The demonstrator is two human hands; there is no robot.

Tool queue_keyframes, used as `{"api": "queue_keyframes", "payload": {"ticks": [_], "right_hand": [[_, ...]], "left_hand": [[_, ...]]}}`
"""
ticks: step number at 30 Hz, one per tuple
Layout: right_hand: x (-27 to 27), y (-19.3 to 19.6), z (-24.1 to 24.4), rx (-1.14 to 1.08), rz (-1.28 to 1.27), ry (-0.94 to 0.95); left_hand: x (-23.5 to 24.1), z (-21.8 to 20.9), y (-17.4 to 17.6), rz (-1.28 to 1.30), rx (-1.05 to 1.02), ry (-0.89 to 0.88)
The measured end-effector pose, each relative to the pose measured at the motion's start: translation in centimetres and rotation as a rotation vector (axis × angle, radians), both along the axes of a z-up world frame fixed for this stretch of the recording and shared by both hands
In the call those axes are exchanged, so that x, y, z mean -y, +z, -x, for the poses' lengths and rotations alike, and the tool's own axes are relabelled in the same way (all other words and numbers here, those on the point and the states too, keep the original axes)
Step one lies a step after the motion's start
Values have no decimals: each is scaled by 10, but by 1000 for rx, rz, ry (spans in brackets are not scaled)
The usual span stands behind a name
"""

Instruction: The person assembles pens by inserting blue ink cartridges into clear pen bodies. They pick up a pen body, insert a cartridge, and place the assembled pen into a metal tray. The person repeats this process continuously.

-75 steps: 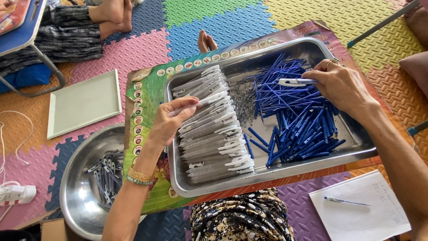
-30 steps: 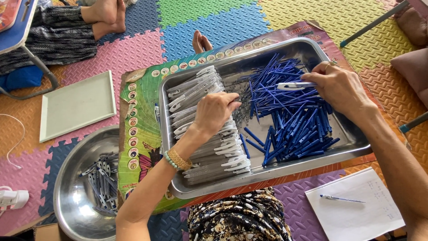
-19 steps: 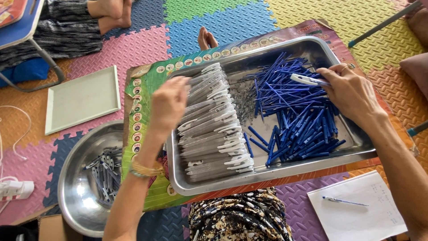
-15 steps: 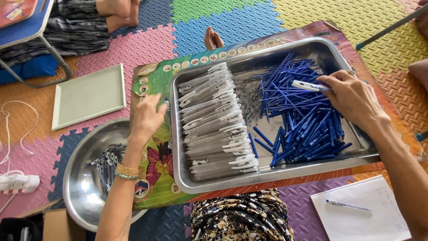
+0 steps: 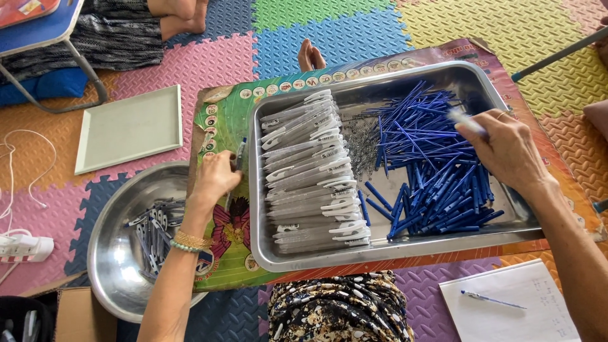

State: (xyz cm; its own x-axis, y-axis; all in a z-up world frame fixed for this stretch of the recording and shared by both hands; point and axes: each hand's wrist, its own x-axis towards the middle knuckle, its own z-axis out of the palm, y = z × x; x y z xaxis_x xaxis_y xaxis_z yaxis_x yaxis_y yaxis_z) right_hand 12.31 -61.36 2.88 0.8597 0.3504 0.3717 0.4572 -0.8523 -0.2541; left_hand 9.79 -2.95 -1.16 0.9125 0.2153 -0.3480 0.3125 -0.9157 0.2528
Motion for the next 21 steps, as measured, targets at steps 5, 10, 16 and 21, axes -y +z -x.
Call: {"api": "queue_keyframes", "payload": {"ticks": [5,10,16,21], "right_hand": [[-24,17,26,-8,-301,-28],[-94,41,43,-303,-891,162],[-184,61,64,-428,-1067,344],[-215,59,70,-320,-998,346]], "left_hand": [[3,34,82,393,120,273],[19,53,95,1271,333,357],[100,65,80,1517,276,-46],[134,63,66,1659,163,-120]]}}
